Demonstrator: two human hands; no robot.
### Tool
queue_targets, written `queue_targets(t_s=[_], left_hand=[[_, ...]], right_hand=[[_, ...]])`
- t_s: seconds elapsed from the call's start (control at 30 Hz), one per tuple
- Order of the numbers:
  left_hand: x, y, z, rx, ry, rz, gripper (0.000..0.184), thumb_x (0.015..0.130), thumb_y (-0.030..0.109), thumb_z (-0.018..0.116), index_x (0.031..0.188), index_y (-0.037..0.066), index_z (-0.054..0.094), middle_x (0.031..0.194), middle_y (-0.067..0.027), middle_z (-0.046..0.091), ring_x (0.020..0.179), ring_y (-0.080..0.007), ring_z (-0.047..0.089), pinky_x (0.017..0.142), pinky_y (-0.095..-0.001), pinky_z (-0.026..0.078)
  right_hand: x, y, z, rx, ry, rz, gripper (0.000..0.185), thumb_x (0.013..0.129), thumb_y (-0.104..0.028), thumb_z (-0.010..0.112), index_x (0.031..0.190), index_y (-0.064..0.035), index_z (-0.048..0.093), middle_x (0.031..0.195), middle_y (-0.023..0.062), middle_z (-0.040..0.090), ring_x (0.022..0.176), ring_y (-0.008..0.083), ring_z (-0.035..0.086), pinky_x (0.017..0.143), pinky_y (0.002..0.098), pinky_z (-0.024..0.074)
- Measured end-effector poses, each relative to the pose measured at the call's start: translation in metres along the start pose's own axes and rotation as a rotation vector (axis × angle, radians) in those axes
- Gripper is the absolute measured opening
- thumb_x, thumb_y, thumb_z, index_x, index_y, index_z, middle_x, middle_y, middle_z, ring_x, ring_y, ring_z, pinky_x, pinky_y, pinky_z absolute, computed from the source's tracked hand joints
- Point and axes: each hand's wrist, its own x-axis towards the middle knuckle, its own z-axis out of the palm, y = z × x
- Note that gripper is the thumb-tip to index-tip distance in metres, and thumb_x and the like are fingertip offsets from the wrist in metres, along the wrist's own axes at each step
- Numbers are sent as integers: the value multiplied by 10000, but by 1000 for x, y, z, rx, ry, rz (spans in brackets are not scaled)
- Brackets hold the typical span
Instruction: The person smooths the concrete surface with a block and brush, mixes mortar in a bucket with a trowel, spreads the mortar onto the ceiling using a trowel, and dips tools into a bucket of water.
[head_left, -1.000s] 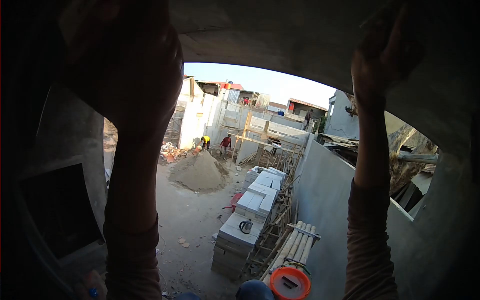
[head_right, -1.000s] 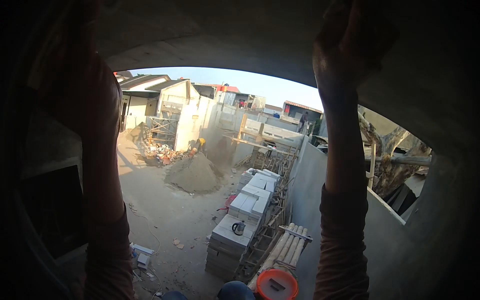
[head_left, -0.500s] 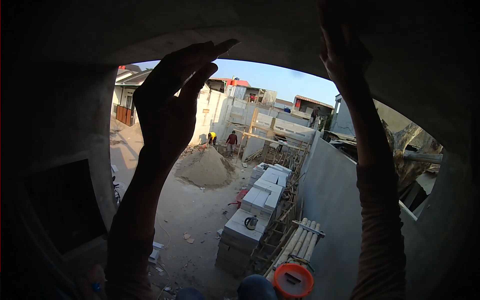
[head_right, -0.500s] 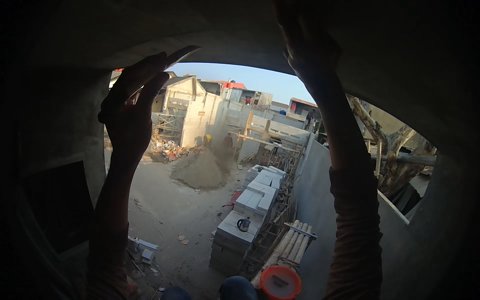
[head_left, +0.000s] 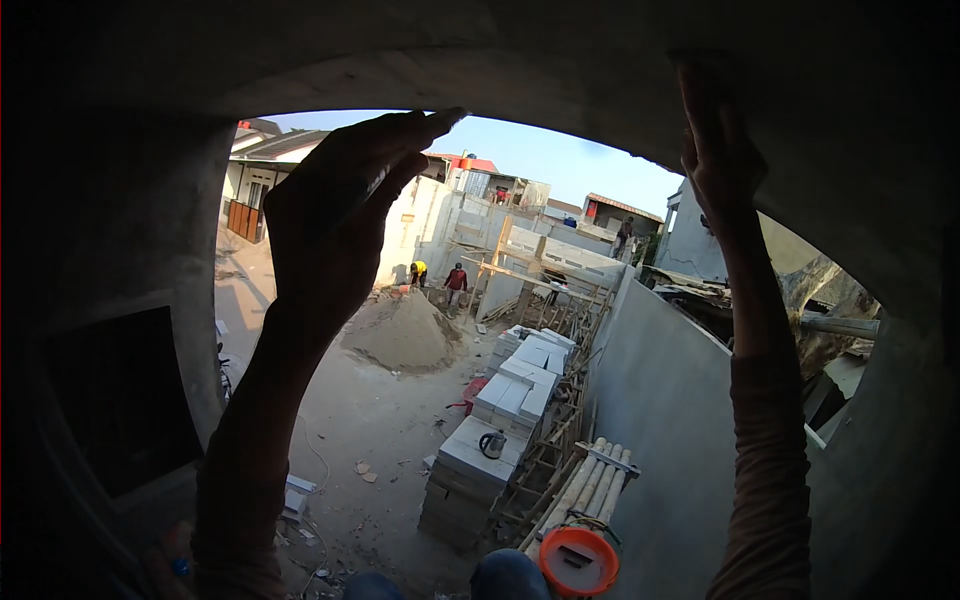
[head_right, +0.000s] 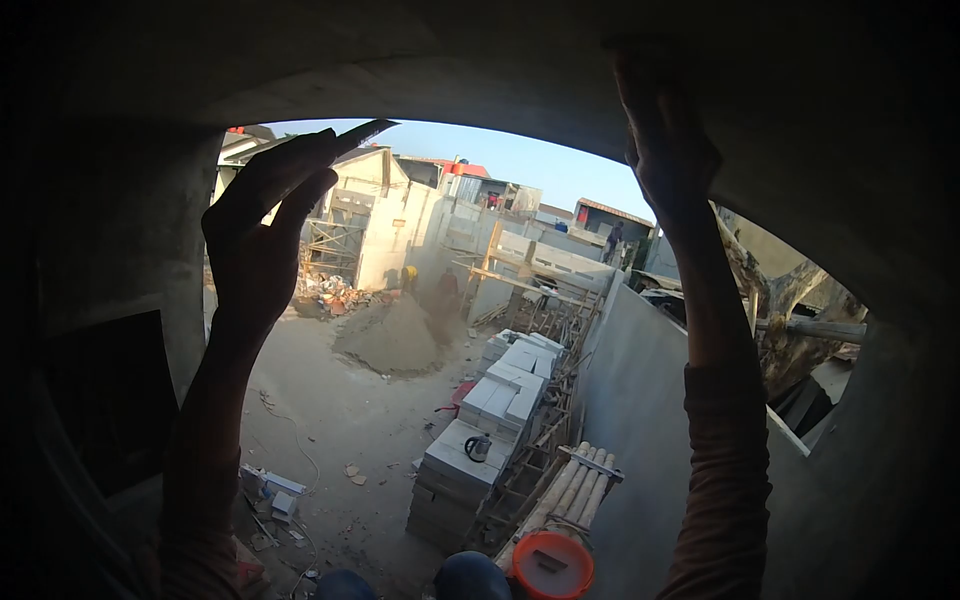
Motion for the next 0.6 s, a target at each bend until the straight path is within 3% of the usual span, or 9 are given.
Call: queue_targets(t_s=[0.13,0.17,0.23,0.3,0.33,0.37,0.43,0.53,0.6], left_hand=[[-8,-8,7,-2,4,3,231,966,59,696,1193,38,733,1153,-116,753,1091,-212,726,936,-362,613],[-10,-10,16,60,-35,111,233,976,72,688,1202,34,729,1168,-121,748,1095,-218,724,947,-366,612],[-18,-14,30,-249,-68,-10,266,1007,108,651,1257,33,702,1211,-129,730,1119,-236,713,975,-379,613],[-22,-17,23,-273,-74,-20,279,1004,108,654,1271,37,693,1216,-130,727,1123,-241,711,974,-384,617],[-24,-17,16,-254,-77,-23,283,996,101,663,1271,39,690,1214,-130,727,1124,-244,711,969,-387,621],[-24,-18,6,80,-39,178,273,963,68,699,1235,39,703,1198,-130,731,1112,-255,715,977,-383,615],[-39,-30,-6,2,-32,-60,263,936,37,723,1198,54,718,1181,-128,735,1100,-250,719,959,-370,613],[-60,-30,16,-190,-49,-145,214,941,26,719,1152,54,732,1127,-120,738,1088,-211,718,919,-346,611],[-73,-16,33,-171,-143,-185,200,944,-36,691,1138,10,717,1134,-142,722,1078,-223,714,930,-349,609]], right_hand=[[43,-3,-7,-51,324,189,658,916,-43,707,1515,-255,534,1265,102,672,896,225,711,617,291,623],[51,-14,1,-59,270,211,649,918,-47,709,1509,-255,541,1221,96,677,890,220,707,606,284,617],[38,-17,10,-95,25,174,702,900,-63,736,1532,-272,511,1087,65,662,878,201,692,573,265,593],[18,-11,3,-42,-87,0,643,925,-42,684,1501,-294,555,1333,52,668,970,241,719,706,328,639],[6,0,-3,-48,-53,-13,640,928,-49,685,1505,-292,550,1316,51,674,964,237,716,701,336,636],[-5,17,-8,-56,-9,-27,638,931,-57,685,1509,-289,546,1298,51,679,958,233,714,695,344,632],[3,24,-23,-67,116,89,616,946,-75,679,1512,-273,537,1255,69,687,937,239,708,686,362,630],[40,23,-23,-75,346,210,560,966,-103,674,1493,-250,552,1207,96,692,928,257,703,698,376,634],[67,-6,-4,-71,297,140,651,874,-65,702,1493,-207,561,1110,100,630,734,227,657,579,343,590]])
